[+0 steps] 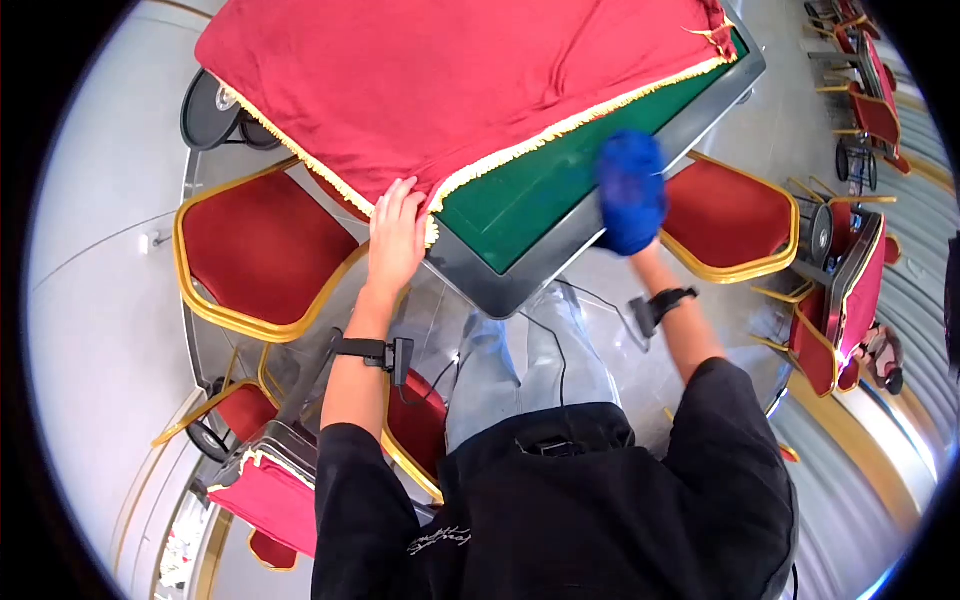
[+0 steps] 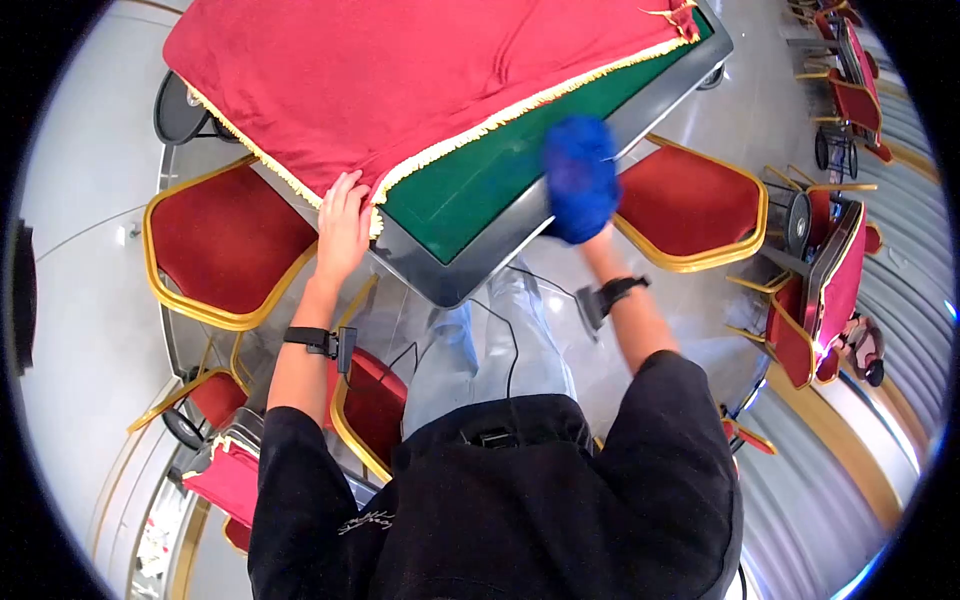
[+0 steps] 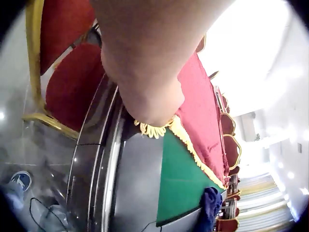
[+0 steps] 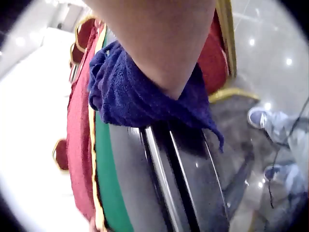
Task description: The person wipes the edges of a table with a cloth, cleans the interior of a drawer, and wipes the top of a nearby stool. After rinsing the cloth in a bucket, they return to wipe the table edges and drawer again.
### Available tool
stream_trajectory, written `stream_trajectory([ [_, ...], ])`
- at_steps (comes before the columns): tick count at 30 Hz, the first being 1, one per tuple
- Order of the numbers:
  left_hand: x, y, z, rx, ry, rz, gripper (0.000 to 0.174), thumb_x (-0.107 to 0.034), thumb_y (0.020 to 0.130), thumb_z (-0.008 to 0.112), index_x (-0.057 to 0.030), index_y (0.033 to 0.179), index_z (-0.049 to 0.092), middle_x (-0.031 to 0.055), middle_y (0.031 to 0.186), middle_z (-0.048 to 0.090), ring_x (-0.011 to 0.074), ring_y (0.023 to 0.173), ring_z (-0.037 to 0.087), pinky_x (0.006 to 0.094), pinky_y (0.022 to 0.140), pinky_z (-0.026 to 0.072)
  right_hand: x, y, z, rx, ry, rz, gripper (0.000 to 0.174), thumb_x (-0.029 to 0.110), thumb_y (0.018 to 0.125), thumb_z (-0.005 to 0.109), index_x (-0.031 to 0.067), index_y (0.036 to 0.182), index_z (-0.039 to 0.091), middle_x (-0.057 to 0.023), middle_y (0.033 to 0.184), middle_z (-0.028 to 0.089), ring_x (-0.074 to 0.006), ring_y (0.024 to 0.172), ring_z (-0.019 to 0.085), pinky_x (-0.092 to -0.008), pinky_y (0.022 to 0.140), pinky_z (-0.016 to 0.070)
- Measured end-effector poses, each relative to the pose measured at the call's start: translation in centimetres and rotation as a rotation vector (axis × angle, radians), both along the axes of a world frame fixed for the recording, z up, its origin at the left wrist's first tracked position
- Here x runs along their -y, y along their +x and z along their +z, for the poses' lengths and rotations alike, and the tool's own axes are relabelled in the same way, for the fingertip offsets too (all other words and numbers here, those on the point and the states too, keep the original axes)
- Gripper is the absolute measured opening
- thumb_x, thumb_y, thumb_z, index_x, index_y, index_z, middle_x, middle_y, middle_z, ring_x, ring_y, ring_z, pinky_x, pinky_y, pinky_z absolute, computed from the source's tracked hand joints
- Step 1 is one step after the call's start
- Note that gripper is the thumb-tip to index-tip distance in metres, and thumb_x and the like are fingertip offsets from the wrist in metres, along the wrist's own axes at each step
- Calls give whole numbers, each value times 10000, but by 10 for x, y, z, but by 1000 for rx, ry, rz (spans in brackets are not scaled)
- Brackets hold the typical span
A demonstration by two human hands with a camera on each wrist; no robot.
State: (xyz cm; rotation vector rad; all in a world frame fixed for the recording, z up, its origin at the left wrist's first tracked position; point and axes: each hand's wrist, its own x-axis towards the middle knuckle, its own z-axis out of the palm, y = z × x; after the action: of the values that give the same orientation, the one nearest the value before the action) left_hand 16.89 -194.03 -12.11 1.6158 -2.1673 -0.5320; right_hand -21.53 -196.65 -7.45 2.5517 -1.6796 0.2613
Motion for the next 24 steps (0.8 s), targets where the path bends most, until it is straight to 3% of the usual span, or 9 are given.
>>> stream_trajectory([
  [1,0,3,-4,30,6,-11,361,-175,941,658,-60,1273,574,138,1496,489,364,1431,418,513,1181,326,23,0,23,8,-75,-67,410,189,963,573,61,1352,597,-197,1386,588,-371,1296,547,-489,1138,392],
  [4,-6,6,-8,43,65,-11,449,-300,944,671,-93,1323,545,121,1555,424,351,1479,350,535,1207,268,54,-39,-22,253,-54,-330,416,119,1016,524,-22,1407,525,-226,1445,536,-383,1358,500,-468,1175,365],
  [8,-4,6,-5,12,128,-47,569,-432,913,698,-115,1355,530,117,1596,372,358,1505,297,554,1215,221,2,-4,-84,427,-197,-476,444,173,1091,433,-50,1475,452,-243,1469,517,-398,1343,501,-468,1156,360],
  [10,-3,7,-4,-1,116,-57,678,-475,854,756,-117,1375,512,135,1600,369,374,1502,299,549,1209,219,-55,59,-67,732,82,-597,419,114,1071,422,-34,1457,487,-236,1463,526,-392,1335,497,-478,1170,337],
  [12,-1,4,4,29,163,-64,729,-443,794,805,-121,1378,508,142,1605,363,390,1505,289,549,1210,218,-94,94,-63,734,279,-575,431,118,1061,420,-49,1453,483,-255,1467,513,-404,1346,486,-480,1174,331],
  [17,1,1,4,128,267,-59,827,-530,754,812,-94,1379,493,182,1613,333,425,1499,266,568,1217,200,-46,56,-61,297,276,-511,464,129,1039,416,-87,1445,473,-305,1479,481,-433,1376,458,-486,1186,316],
  [19,2,-2,7,162,286,-66,825,-542,767,800,-89,1381,486,193,1612,329,450,1492,261,588,1212,198,24,-5,-62,-39,152,-645,478,133,1030,414,-102,1442,469,-324,1483,468,-445,1388,447,-489,1190,309],
  [21,4,-2,7,184,289,-81,803,-562,786,776,-92,1373,493,202,1606,329,472,1482,269,618,1203,206,105,-81,-76,-676,59,-955,492,137,1021,412,-118,1439,465,-344,1488,455,-457,1400,436,-491,1195,303],
  [24,2,-1,3,242,294,-94,792,-521,778,792,-84,1355,470,222,1617,298,500,1487,247,630,1197,212,207,-198,-109,-1042,157,-1089,477,115,955,449,-142,1344,547,-352,1342,574,-449,1241,579,-516,1145,380],
])
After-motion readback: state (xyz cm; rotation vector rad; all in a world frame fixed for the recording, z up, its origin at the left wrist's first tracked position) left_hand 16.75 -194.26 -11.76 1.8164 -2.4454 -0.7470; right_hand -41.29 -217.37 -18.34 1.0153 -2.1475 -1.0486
